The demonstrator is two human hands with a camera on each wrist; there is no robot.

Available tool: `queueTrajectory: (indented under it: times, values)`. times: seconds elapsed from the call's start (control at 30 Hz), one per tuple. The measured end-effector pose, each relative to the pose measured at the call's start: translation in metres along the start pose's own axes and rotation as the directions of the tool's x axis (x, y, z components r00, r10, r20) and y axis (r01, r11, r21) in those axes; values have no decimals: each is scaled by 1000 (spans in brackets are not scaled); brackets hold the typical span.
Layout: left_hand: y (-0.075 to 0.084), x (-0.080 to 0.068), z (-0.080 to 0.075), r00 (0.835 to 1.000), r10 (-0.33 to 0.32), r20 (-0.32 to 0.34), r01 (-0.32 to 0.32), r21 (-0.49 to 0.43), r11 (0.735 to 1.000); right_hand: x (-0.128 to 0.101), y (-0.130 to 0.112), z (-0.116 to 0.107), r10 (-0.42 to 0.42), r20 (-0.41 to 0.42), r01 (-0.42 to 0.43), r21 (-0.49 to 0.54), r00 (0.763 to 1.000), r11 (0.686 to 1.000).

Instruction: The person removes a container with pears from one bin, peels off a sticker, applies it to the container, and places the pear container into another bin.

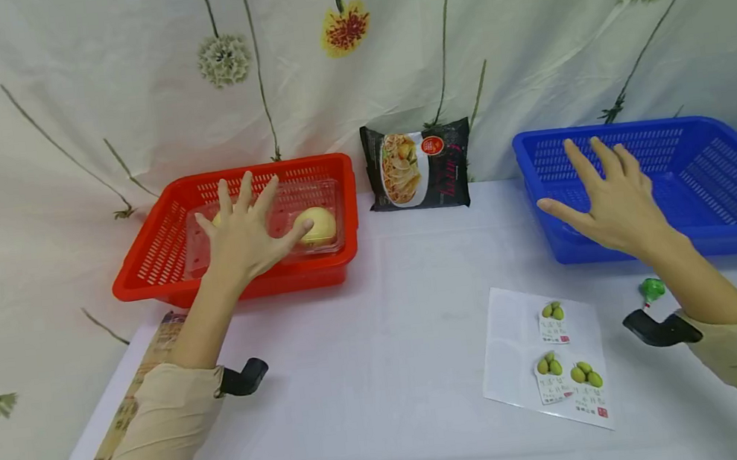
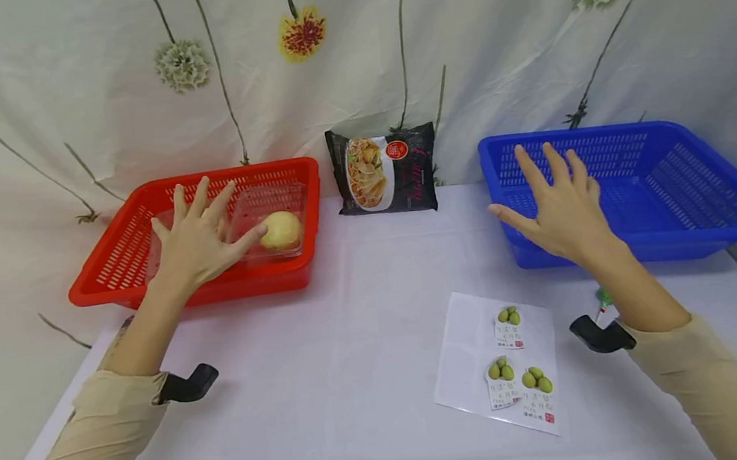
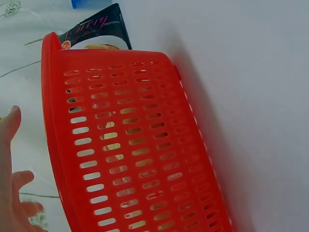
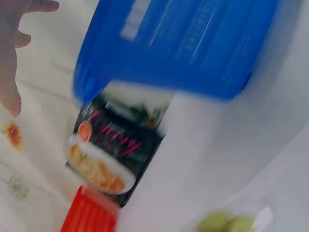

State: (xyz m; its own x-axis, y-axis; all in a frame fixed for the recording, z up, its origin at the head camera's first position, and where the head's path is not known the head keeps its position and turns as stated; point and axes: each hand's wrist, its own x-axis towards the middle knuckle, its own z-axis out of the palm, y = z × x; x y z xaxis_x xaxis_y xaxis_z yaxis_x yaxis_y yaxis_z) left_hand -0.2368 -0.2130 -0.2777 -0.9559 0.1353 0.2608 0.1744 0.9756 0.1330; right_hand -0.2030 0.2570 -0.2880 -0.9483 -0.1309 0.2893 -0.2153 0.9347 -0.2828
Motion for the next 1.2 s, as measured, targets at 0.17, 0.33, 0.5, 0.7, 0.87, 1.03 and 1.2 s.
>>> queueTrajectory:
  times: [0.17, 0.33, 0.5, 0.7, 0.87, 1.03, 1.2]
  values:
    - [-8, 1, 3, 998, -60, -23, 60, -11, 998, 23, -42, 12, -136, 40, 124, 217, 990, 968]
    - [-18, -3, 6, 994, -100, -36, 98, -55, 994, 55, -85, 27, -266, 106, 210, 372, 958, 904]
    - [-26, -9, 9, 991, -126, 31, 130, -184, 974, 86, -129, 44, -316, 152, 191, 534, 937, 823]
    - [-32, -13, 15, 988, -127, 82, 147, -325, 934, 117, -174, 69, -346, 177, 182, 590, 921, 786]
    - [-32, -12, 18, 984, -154, 91, 176, -323, 930, 135, -207, 90, -390, 194, 220, 571, 900, 791]
    - [-29, -5, 18, 976, -191, 109, 214, -278, 936, 149, -232, 110, -378, 232, 208, 534, 896, 820]
    - [-26, -1, 17, 969, -224, 103, 242, -234, 942, 155, -251, 119, -367, 255, 207, 492, 894, 846]
